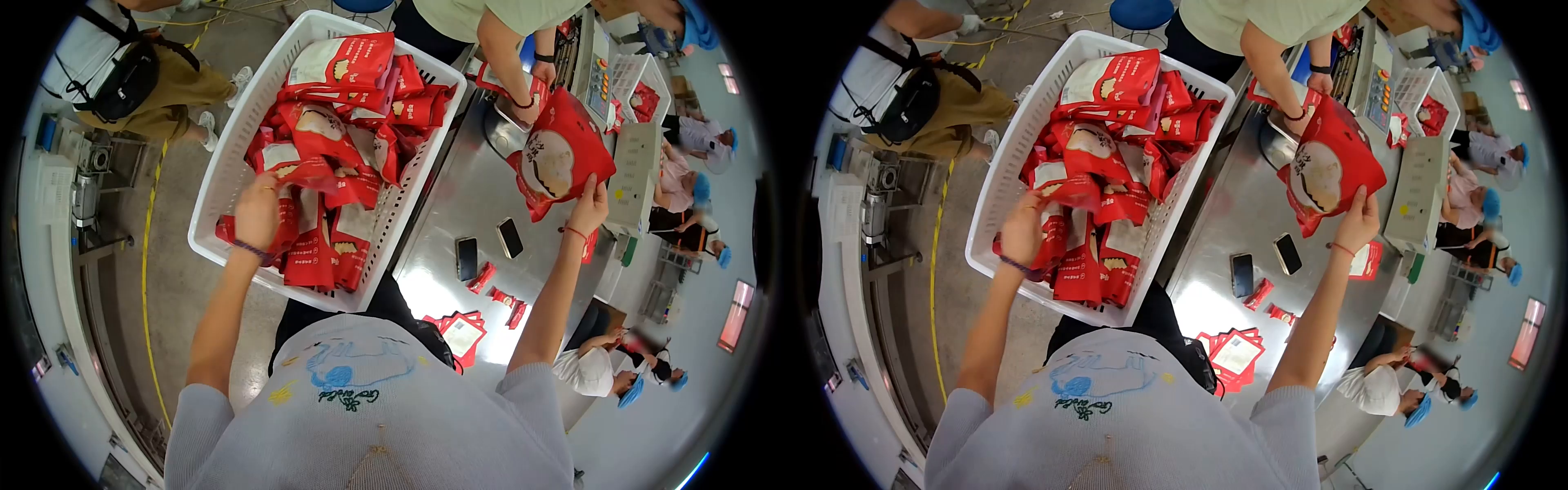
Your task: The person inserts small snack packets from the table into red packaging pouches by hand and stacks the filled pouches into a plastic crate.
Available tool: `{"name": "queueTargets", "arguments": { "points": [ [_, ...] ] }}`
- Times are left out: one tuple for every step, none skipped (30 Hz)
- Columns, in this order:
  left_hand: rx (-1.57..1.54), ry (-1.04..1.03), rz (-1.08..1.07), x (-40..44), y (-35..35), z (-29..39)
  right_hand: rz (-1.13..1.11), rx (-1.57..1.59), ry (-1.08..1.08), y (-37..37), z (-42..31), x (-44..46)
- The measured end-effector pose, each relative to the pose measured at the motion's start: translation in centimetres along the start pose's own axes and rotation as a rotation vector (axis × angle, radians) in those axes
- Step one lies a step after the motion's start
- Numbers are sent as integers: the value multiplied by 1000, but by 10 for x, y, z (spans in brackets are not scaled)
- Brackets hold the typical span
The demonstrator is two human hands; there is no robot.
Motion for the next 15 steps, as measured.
{"name": "queueTargets", "arguments": {
  "points": [
    [5, -32, 61, -1, 22, 3, 4, 1, -4, 2, 6, 2],
    [18, -49, 83, -4, 41, 8, -3, -35, -17, 4, 11, 5],
    [18, -53, 83, -5, 58, 13, -11, -72, -30, 4, 16, 6],
    [14, -137, 138, -9, 76, 26, -6, -74, -27, 3, 20, 8],
    [8, -221, 192, -14, 93, 39, 7, -43, -16, 2, 24, 7],
    [9, -198, 187, -16, 103, 46, 20, -13, -4, 1, 25, 7],
    [2, -207, 189, -20, 110, 50, 43, -10, 7, -1, 18, 5],
    [21, -224, 212, -26, 117, 56, 57, -18, 39, -2, 14, 3],
    [33, -247, 230, -29, 120, 63, 75, -34, 68, -1, 13, 2],
    [-33, -214, 180, -30, 120, 62, 60, -58, 34, 0, 13, 1],
    [5, -298, 257, -34, 127, 75, 46, -80, -2, -1, 13, -1],
    [-4, -306, 254, -34, 129, 81, 57, -68, 13, -1, 10, -2],
    [-10, -308, 253, -34, 130, 85, 63, -51, 30, -3, 10, -2],
    [-17, -322, 256, -34, 131, 90, 74, -78, 14, -2, 15, -1],
    [-28, -326, 233, -33, 130, 92, 83, -70, 6, -2, 14, -2]
  ]
}}
Point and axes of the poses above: each hand's wrist, its own x-axis towards the middle knuckle, its own y-axis out of the back of the hand, z = x × y, the point moved 9 cm from there along x, towards the middle knuckle, and after that the axes turned 15 degrees about -z, right-handed, at the moved point
